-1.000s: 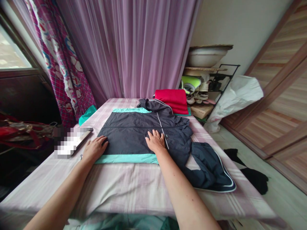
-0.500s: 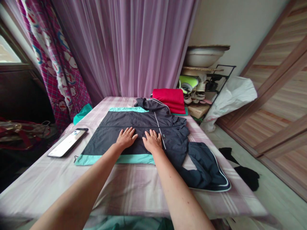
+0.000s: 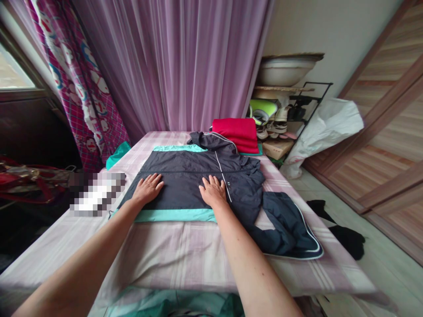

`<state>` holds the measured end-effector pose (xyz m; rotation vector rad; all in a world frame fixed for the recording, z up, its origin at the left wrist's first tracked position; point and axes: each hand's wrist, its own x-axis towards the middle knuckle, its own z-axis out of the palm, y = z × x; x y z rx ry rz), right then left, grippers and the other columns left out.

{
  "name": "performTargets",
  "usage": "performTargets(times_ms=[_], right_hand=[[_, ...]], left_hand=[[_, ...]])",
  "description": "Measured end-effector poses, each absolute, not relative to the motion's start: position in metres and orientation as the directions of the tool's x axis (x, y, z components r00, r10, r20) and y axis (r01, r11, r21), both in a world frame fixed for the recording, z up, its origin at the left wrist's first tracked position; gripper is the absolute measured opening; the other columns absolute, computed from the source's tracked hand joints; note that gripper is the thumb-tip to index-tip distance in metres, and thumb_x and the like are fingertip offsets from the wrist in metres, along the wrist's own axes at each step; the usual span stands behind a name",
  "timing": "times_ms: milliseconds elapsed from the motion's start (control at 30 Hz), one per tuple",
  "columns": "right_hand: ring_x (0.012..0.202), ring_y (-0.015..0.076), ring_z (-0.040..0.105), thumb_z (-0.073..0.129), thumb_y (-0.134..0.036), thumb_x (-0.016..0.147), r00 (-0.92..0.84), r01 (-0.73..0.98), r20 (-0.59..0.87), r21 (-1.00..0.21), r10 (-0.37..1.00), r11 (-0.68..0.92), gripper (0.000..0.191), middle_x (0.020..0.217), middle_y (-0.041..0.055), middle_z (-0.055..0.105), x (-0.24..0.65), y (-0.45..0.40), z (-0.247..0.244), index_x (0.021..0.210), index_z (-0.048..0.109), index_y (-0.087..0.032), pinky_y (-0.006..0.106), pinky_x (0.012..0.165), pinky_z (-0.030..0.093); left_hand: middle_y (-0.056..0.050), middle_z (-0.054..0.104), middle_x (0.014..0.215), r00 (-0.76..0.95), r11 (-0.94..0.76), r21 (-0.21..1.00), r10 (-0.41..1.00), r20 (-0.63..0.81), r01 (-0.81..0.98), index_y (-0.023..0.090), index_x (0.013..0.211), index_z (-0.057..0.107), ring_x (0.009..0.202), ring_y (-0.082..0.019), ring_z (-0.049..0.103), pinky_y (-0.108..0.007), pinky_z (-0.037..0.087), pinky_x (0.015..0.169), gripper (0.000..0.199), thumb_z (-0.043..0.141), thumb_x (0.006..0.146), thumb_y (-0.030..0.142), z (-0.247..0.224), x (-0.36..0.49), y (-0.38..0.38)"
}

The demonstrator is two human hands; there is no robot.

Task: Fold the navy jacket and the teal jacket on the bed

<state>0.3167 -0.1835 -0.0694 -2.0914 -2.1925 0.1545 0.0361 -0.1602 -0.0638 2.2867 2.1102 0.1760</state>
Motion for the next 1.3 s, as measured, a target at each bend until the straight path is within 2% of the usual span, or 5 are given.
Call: performTargets(times_ms=[433,733,1000,1133,1300], right_hand=[[0.15,0.0275,0.027,0.032,-0.044,0.101,-0.023,0.987,-0.048,-0.157,0.999,0.015,0.055,0.163,0.0109,0.032,0.308,-0.18,-0.055,0.152,0.042,-0.025,0.054,0.119,0.019],[0.152,0.0238,0.022,0.031,-0.053,0.101,-0.326,0.928,-0.097,-0.222,0.94,0.299,0.058,0.166,0.006,0.027,0.268,-0.151,-0.042,0.154,0.039,-0.03,0.051,0.121,0.016],[0.152,0.0239,0.022,0.027,-0.049,0.102,-0.039,0.994,-0.136,-0.111,0.99,0.024,0.057,0.166,0.0068,0.027,0.38,-0.132,-0.045,0.155,0.036,-0.029,0.053,0.121,0.016],[0.15,0.0225,0.027,0.026,-0.042,0.103,0.166,0.985,-0.055,-0.035,0.985,-0.168,0.056,0.164,0.0088,0.031,0.442,-0.133,-0.058,0.155,0.037,-0.024,0.046,0.121,0.019],[0.146,0.0226,0.034,0.027,-0.04,0.102,0.196,0.981,0.078,-0.009,0.978,-0.196,0.055,0.159,0.0102,0.04,0.463,-0.132,-0.078,0.152,0.043,-0.021,0.043,0.119,0.023]], left_hand=[[-0.012,0.034,0.163,-0.06,0.054,0.09,0.996,0.062,0.994,0.018,0.153,0.038,0.15,-0.029,0.029,-0.047,0.026,0.12,0.067,0.027,0.099,0.057,-0.068,-0.002,-0.162],[-0.013,0.037,0.161,-0.057,0.051,0.074,0.994,0.091,0.996,0.018,0.152,0.04,0.149,-0.031,0.032,-0.05,0.029,0.119,0.064,0.03,0.099,0.052,-0.072,-0.004,-0.162],[-0.011,0.037,0.161,-0.057,0.054,0.036,0.995,0.08,0.998,0.018,0.153,0.039,0.149,-0.03,0.031,-0.049,0.029,0.119,0.065,0.03,0.098,0.052,-0.074,-0.007,-0.16],[-0.011,0.037,0.161,-0.042,0.039,0.038,0.995,0.092,0.999,0.019,0.153,0.04,0.148,-0.031,0.033,-0.05,0.033,0.117,0.065,0.031,0.098,0.053,-0.078,-0.01,-0.159],[-0.011,0.038,0.161,-0.048,0.046,0.024,0.995,0.092,0.999,0.018,0.152,0.04,0.148,-0.031,0.033,-0.05,0.033,0.117,0.065,0.031,0.097,0.051,-0.084,-0.015,-0.157]])
